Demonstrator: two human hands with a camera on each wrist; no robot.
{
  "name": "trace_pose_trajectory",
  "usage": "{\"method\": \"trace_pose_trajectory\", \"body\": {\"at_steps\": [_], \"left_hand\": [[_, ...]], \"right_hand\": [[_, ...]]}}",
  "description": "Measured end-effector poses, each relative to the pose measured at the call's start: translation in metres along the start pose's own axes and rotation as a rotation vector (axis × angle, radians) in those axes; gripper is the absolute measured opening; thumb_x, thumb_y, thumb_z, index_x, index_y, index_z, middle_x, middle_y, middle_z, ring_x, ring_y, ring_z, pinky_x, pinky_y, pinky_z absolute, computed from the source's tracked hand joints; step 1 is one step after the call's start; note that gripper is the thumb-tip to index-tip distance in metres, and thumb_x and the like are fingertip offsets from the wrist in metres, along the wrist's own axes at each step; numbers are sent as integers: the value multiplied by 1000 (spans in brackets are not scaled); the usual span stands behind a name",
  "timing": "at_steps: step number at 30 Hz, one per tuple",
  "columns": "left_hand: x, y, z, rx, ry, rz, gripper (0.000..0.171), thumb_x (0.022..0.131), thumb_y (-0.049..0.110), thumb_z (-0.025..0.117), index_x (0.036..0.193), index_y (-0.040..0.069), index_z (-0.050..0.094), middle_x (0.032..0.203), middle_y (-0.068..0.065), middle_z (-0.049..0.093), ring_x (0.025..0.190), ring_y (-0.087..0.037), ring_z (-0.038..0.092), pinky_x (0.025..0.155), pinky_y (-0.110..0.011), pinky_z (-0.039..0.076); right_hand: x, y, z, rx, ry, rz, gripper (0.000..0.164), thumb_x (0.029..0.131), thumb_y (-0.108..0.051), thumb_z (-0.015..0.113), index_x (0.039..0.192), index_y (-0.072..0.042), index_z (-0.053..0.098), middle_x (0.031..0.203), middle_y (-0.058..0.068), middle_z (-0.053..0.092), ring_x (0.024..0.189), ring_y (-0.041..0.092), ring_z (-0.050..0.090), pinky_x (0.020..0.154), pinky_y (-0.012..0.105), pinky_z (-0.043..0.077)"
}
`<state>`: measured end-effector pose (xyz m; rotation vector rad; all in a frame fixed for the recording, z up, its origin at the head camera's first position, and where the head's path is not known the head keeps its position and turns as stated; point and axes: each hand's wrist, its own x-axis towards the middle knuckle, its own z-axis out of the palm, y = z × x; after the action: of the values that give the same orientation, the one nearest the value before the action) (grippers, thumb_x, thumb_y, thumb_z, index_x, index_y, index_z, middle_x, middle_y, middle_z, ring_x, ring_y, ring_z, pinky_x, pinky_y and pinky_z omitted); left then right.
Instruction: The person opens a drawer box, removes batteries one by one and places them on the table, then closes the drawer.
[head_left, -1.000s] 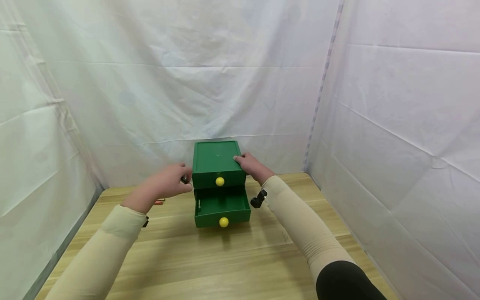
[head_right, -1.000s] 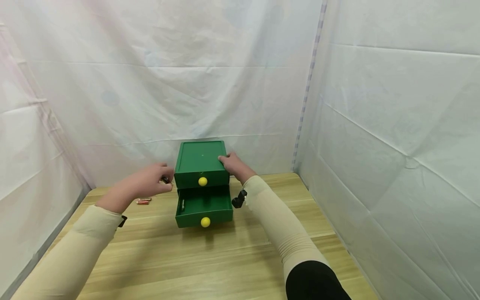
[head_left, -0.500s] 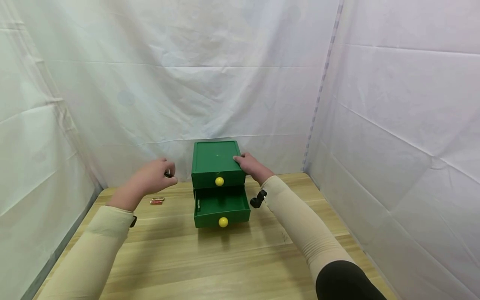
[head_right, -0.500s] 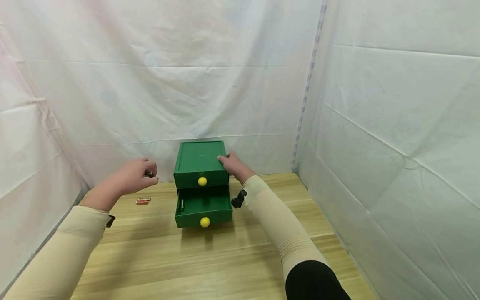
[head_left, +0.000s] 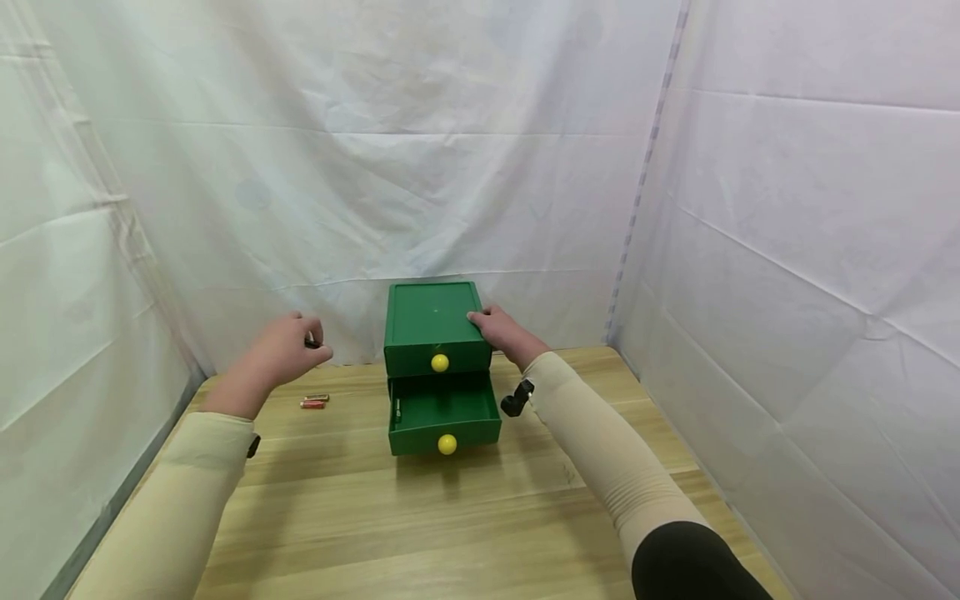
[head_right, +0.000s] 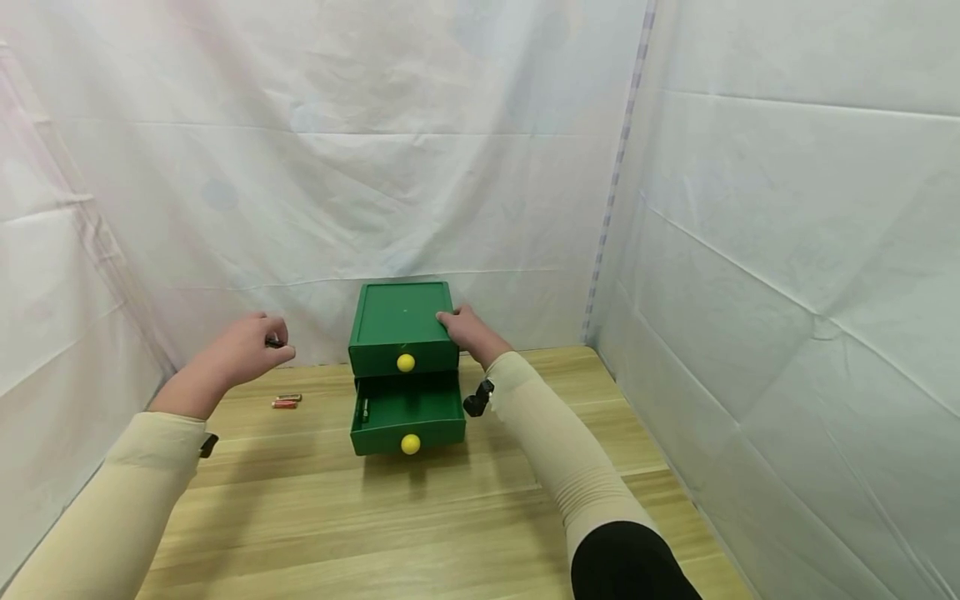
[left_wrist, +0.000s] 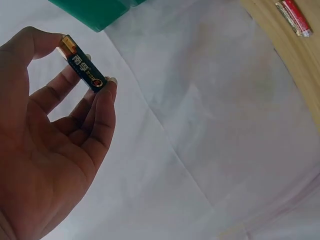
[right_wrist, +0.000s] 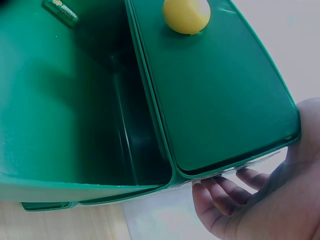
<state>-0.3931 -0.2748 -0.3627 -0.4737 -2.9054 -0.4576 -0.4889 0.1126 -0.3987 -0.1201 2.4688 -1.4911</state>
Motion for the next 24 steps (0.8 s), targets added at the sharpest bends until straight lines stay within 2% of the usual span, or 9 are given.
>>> {"method": "trace_pose_trajectory", "body": {"at_steps": [8,14,24], "left_hand": [[-3,-13,-1,-44,22,-111,26,95,31,62,101,6,62,105,-19,51,83,-31,54,71,-46,46],[-8,-20,-1,-67,57,-168,28,95,32,61,102,5,60,108,-20,49,86,-34,53,71,-48,45],[-10,-35,11,-89,224,-249,32,94,35,60,106,5,60,114,-21,49,89,-38,54,71,-52,46]], "right_hand": [[2,1,1,-8,8,2,73,104,-52,46,155,-3,26,151,21,38,134,36,45,110,53,38],[1,1,3,-4,4,1,72,105,-51,45,154,-3,26,151,21,38,134,36,45,110,53,39],[2,2,3,0,6,3,76,104,-53,46,156,-2,24,151,22,37,135,37,44,111,55,37]]}}
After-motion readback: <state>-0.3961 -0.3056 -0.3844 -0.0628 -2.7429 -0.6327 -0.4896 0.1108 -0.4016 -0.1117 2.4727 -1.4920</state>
